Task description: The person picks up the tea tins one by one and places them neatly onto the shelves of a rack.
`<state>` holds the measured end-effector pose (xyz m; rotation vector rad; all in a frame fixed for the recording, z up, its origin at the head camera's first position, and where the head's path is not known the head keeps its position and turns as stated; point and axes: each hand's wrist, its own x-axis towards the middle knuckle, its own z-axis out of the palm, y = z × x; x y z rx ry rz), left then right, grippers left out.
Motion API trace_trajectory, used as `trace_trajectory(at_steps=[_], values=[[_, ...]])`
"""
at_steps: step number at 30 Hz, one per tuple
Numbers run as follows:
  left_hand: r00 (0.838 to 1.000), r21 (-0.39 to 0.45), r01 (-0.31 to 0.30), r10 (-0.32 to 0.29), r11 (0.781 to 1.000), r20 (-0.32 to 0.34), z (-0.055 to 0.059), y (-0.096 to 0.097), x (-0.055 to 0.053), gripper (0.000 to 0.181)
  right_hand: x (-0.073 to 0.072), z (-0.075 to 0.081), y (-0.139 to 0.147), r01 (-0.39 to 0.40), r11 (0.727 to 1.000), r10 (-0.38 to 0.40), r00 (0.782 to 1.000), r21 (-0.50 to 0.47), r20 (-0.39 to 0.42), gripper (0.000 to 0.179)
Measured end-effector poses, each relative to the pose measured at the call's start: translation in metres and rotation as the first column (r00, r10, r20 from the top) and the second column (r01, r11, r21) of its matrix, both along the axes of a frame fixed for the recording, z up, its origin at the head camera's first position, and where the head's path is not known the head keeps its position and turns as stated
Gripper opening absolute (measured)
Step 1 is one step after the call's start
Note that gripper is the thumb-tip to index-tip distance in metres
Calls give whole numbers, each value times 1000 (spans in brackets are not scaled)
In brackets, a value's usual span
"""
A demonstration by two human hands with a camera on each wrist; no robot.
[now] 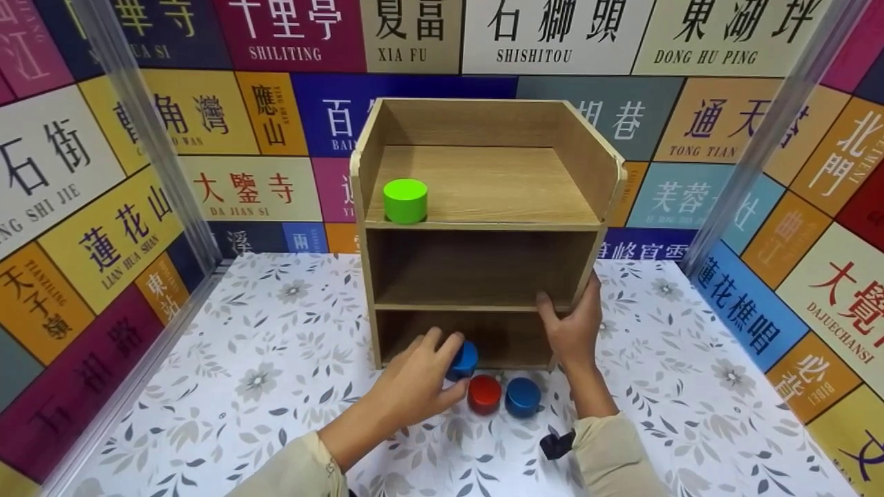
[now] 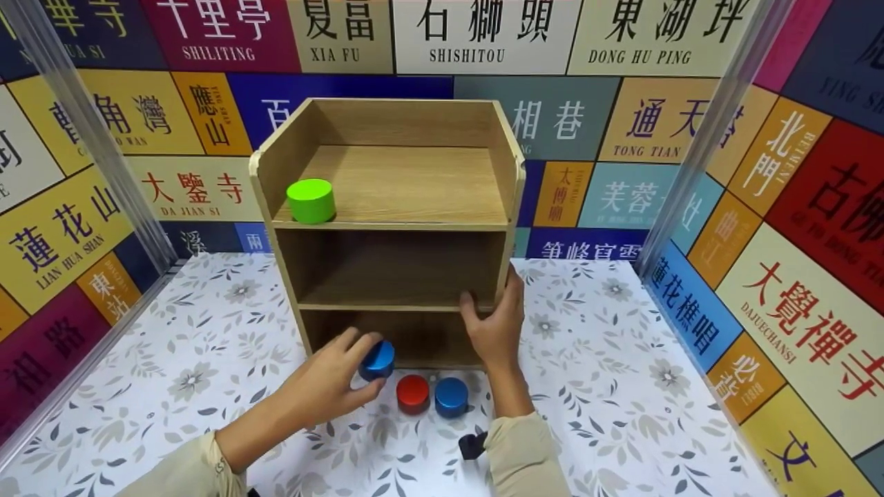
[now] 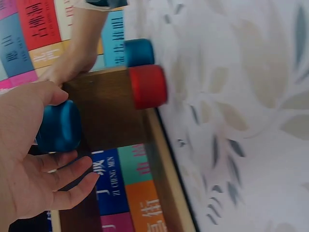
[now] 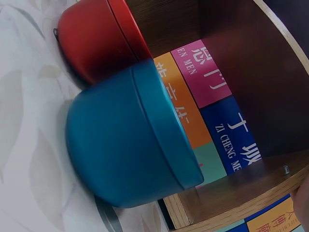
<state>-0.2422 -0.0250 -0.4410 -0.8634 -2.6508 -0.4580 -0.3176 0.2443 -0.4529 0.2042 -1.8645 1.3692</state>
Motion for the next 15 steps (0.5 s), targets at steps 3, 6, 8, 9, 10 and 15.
trace_trajectory(at_steps=[3,6,8,9,10,15], values=[[999,32,-9,11,999,-45,7,0,0,61,0,1,0,1,1000,-1,1000,4,-13,78],[996,68,-13,19,998,-85,15,1,-1,60,1,1,0,1,1000,-1,1000,11,-22,78],[995,98,-11,20,995,-93,20,1,-1,59,0,1,0,2,1000,-2,1000,15,-24,78],[995,109,-13,23,994,-93,24,1,-1,59,0,0,0,2,1000,-2,1000,16,-20,78],[995,119,-14,25,993,-94,27,1,0,58,0,0,0,3,1000,-3,1000,17,-17,78],[994,152,-31,46,988,-98,43,1,1,59,-15,-16,9,14,1000,-14,1000,15,-10,82]])
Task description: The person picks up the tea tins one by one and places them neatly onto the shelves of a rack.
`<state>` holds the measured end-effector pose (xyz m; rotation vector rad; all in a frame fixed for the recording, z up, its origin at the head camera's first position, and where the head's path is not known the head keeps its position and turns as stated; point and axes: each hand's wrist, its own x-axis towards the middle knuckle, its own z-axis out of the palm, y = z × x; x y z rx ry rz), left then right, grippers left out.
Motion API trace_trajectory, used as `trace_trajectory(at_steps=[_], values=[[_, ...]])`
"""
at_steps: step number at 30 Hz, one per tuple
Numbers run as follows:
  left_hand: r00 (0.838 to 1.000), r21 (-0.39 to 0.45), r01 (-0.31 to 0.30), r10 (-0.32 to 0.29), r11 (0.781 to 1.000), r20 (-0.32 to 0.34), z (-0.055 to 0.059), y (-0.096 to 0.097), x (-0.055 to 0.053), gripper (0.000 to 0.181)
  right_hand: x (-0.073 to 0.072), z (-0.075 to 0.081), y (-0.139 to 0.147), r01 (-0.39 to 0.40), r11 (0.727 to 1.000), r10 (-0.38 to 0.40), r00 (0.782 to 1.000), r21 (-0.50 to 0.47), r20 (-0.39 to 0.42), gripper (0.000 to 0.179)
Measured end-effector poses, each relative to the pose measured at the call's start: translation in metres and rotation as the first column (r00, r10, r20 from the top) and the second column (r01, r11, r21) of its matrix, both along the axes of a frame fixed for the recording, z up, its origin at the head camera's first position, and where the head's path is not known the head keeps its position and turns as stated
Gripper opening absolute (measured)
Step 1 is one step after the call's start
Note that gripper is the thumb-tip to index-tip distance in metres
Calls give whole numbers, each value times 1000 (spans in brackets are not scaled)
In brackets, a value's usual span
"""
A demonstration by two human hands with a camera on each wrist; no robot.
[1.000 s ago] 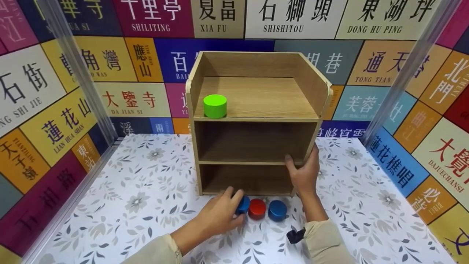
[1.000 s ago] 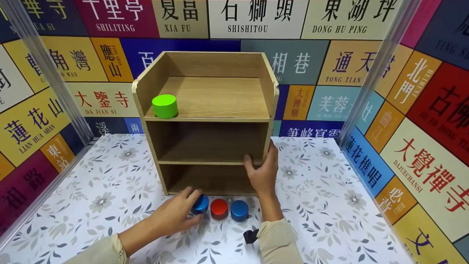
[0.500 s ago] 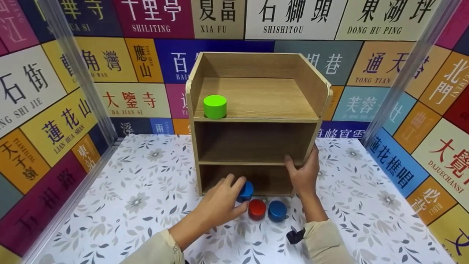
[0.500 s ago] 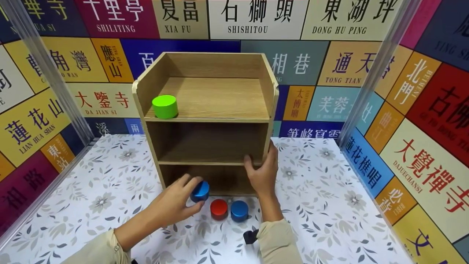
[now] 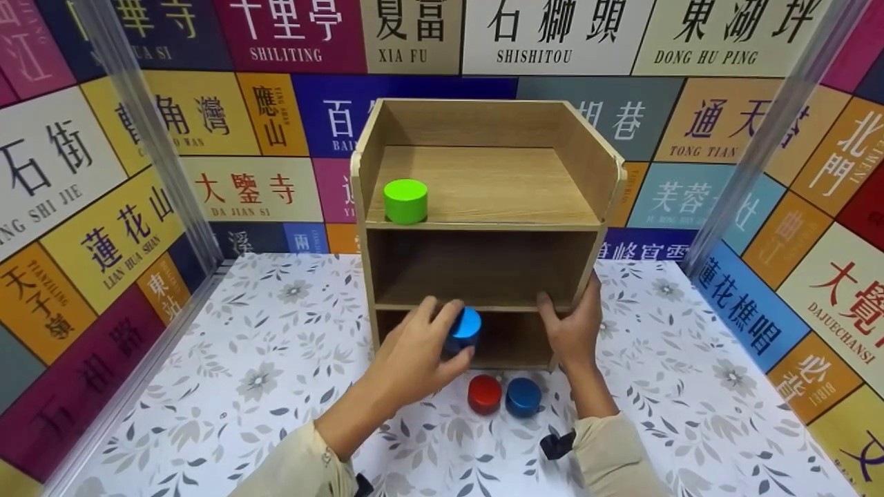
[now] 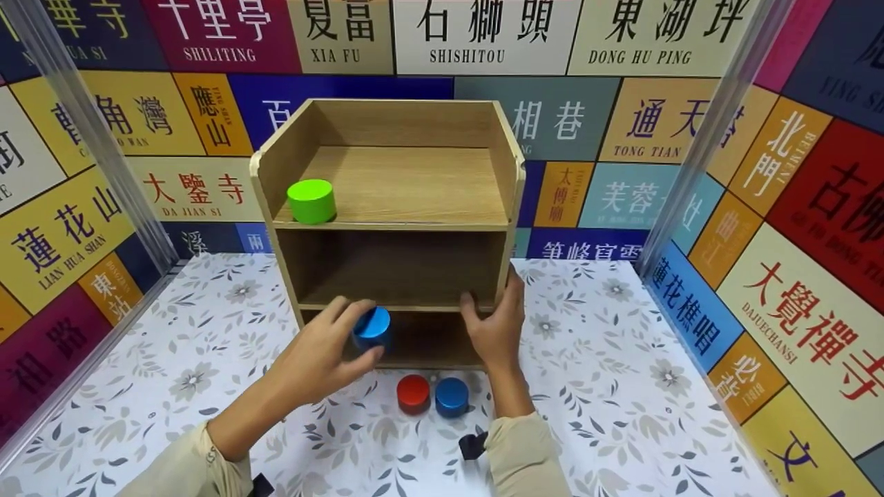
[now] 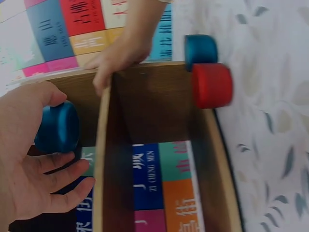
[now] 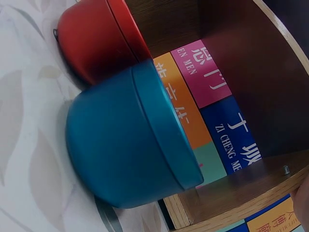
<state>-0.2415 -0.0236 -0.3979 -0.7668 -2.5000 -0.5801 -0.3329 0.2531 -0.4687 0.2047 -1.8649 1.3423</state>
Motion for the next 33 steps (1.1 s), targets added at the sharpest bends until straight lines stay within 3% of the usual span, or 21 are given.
trace_trajectory(at_steps=[3,10,14,21,27,33], values=[[1000,23,-10,9,1000,15,9,1,1,59,-9,-9,6,9,1000,-9,1000,1,-5,84],[1000,84,-24,22,996,15,29,6,0,59,-11,-12,10,-2,1000,2,1000,11,-21,82],[999,106,-29,31,994,-17,42,10,0,59,-8,-9,7,-12,1000,12,1000,-3,-10,83],[992,152,-50,67,987,-108,64,13,-3,58,15,15,-7,-4,1000,4,1000,-2,-12,77],[977,142,-83,109,986,-183,82,12,-7,58,16,16,-8,-14,1000,14,1000,-1,9,78],[967,131,-113,140,985,-211,93,10,-13,56,15,14,-8,-23,1000,24,1000,-17,20,78]])
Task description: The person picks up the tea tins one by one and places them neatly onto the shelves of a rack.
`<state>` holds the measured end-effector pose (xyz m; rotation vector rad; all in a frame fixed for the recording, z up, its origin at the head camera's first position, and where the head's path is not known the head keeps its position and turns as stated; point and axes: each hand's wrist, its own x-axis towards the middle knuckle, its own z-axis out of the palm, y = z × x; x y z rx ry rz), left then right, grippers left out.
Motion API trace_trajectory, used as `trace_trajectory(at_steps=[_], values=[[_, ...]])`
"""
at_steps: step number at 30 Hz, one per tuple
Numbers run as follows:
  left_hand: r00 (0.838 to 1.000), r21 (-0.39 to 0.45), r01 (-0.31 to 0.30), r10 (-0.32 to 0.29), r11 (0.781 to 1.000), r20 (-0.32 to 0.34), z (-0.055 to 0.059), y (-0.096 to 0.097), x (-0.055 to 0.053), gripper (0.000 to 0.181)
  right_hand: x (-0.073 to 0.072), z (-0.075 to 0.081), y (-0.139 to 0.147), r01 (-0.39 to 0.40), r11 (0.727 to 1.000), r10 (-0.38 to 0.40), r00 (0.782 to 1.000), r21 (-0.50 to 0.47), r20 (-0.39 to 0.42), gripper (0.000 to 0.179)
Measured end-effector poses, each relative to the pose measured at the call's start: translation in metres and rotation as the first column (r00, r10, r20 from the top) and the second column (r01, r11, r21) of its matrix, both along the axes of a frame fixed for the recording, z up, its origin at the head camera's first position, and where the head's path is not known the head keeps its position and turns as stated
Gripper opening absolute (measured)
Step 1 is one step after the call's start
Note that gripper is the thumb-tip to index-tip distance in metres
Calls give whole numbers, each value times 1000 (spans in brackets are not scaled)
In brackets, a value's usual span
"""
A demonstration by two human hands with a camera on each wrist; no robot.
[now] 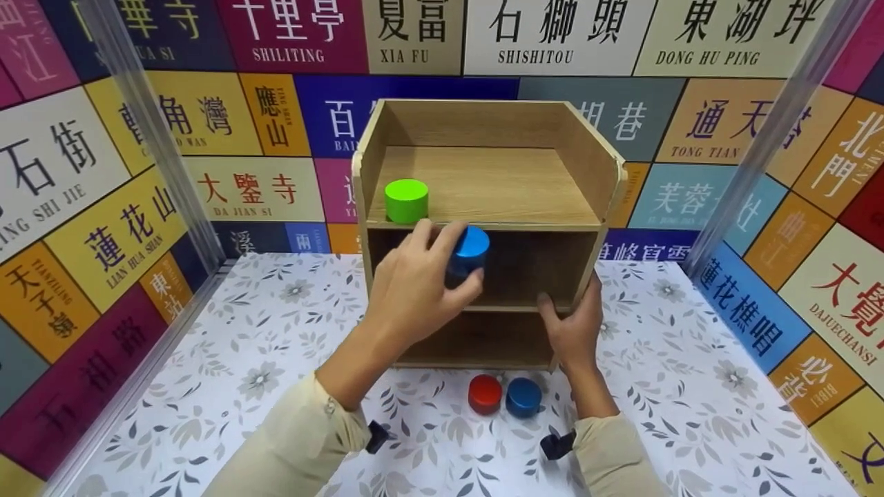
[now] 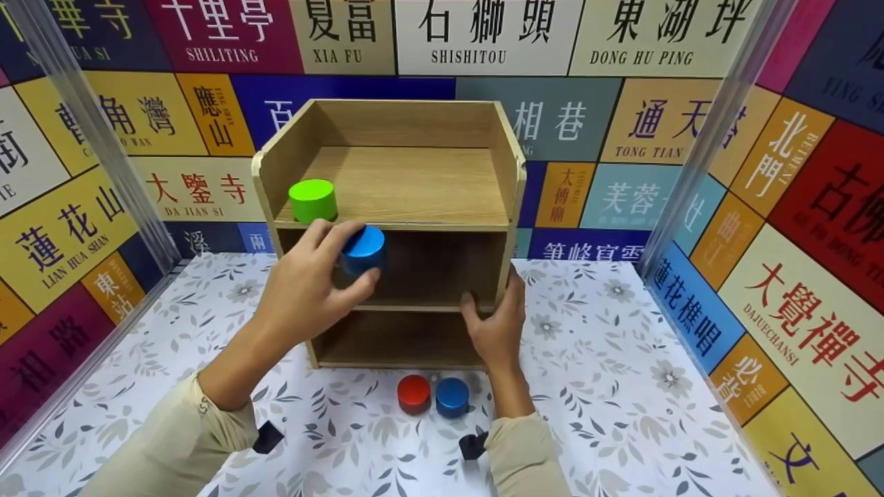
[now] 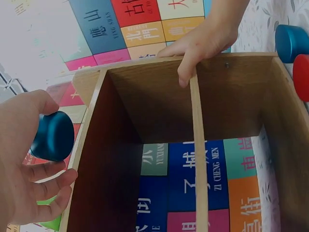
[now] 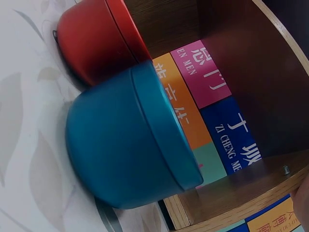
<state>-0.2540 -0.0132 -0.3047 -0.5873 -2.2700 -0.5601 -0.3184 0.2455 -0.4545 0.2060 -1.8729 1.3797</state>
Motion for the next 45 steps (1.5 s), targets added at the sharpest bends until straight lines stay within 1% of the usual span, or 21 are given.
trace_trajectory(at_steps=[8,11,18,25,32,39,42,45], values=[[999,-1,-16,16,1000,-49,9,2,-8,56,-3,-4,1,-7,1000,7,1000,0,22,79],[998,-3,-18,18,1000,-67,13,2,-11,56,-2,-3,1,-11,1000,10,1000,3,15,80],[998,5,-30,30,1000,-62,24,4,-18,57,2,1,-1,7,1000,-6,999,22,-42,80],[997,14,-47,48,999,-65,32,7,-25,55,2,1,-1,7,1000,-6,999,15,-40,79],[995,4,-78,78,997,-60,33,9,-31,55,1,0,0,3,1000,-3,1000,8,-31,81],[990,-24,-134,133,991,-52,30,11,-34,54,1,0,0,0,1000,1,1000,12,-25,81],[989,-31,-148,147,988,-31,28,10,-36,56,1,1,0,-1,1000,2,1000,16,-24,81],[986,-34,-163,162,986,-33,26,10,-38,56,1,1,-1,8,1000,-8,1000,17,-30,80]])
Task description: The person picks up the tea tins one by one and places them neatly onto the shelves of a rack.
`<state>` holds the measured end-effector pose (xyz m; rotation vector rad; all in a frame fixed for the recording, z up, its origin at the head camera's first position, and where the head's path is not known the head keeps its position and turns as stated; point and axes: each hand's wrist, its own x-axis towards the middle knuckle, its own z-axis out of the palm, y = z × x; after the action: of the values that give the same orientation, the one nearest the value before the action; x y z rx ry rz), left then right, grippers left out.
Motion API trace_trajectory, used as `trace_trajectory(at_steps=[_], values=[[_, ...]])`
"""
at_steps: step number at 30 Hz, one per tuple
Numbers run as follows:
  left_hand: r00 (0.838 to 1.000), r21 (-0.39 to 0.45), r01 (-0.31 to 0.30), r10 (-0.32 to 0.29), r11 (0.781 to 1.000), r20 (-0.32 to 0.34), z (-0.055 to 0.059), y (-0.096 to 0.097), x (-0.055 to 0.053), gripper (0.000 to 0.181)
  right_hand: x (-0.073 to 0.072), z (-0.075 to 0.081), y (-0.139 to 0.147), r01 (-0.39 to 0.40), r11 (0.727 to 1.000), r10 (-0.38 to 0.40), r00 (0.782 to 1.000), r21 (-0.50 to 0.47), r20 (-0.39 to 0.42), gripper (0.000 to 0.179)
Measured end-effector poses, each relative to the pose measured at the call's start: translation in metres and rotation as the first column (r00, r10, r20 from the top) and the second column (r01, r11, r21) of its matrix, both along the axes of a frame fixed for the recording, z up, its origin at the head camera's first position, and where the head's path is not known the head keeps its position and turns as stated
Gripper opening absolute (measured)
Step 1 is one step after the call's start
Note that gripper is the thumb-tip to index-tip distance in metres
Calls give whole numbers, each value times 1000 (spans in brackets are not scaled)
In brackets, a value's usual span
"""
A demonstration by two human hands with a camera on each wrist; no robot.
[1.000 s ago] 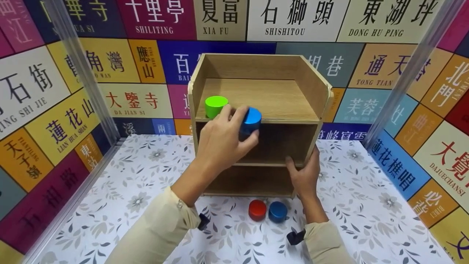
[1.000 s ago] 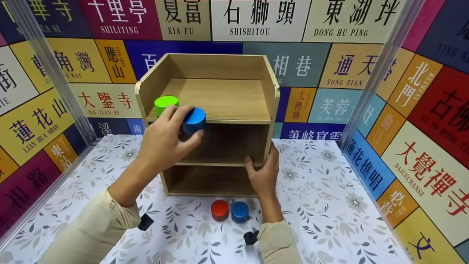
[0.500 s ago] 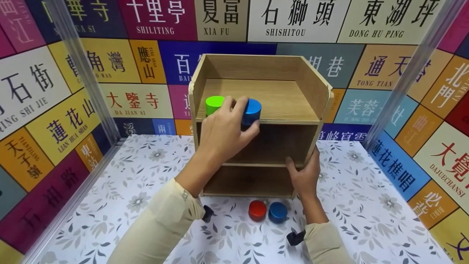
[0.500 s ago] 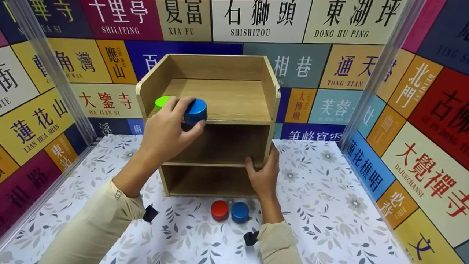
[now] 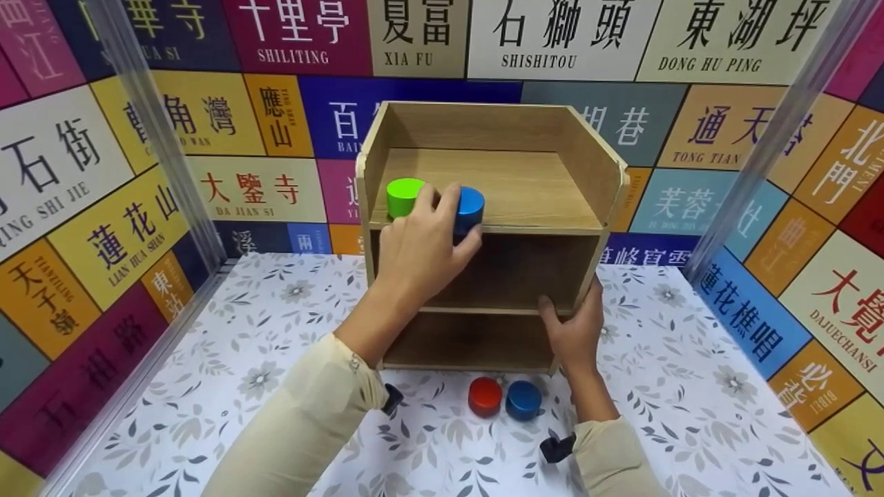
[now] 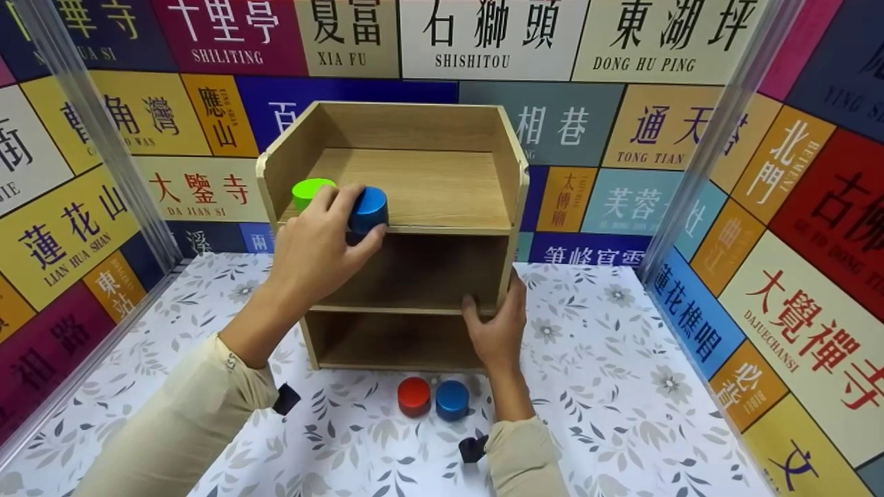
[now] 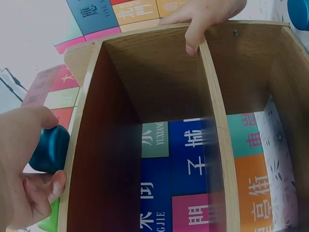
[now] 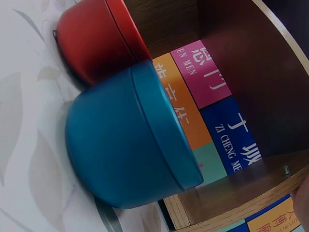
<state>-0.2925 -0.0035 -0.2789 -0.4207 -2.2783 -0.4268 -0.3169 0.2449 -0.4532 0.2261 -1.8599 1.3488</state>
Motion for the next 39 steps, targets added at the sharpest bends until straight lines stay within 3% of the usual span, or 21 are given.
trace_trajectory(at_steps=[19,39], values=[[998,19,-54,54,998,11,-6,4,-6,59,-1,-2,1,3,1000,-3,1000,1,8,79],[1000,35,-29,29,999,-10,-8,2,-5,60,-1,0,0,-12,1000,12,1000,-5,-14,80]])
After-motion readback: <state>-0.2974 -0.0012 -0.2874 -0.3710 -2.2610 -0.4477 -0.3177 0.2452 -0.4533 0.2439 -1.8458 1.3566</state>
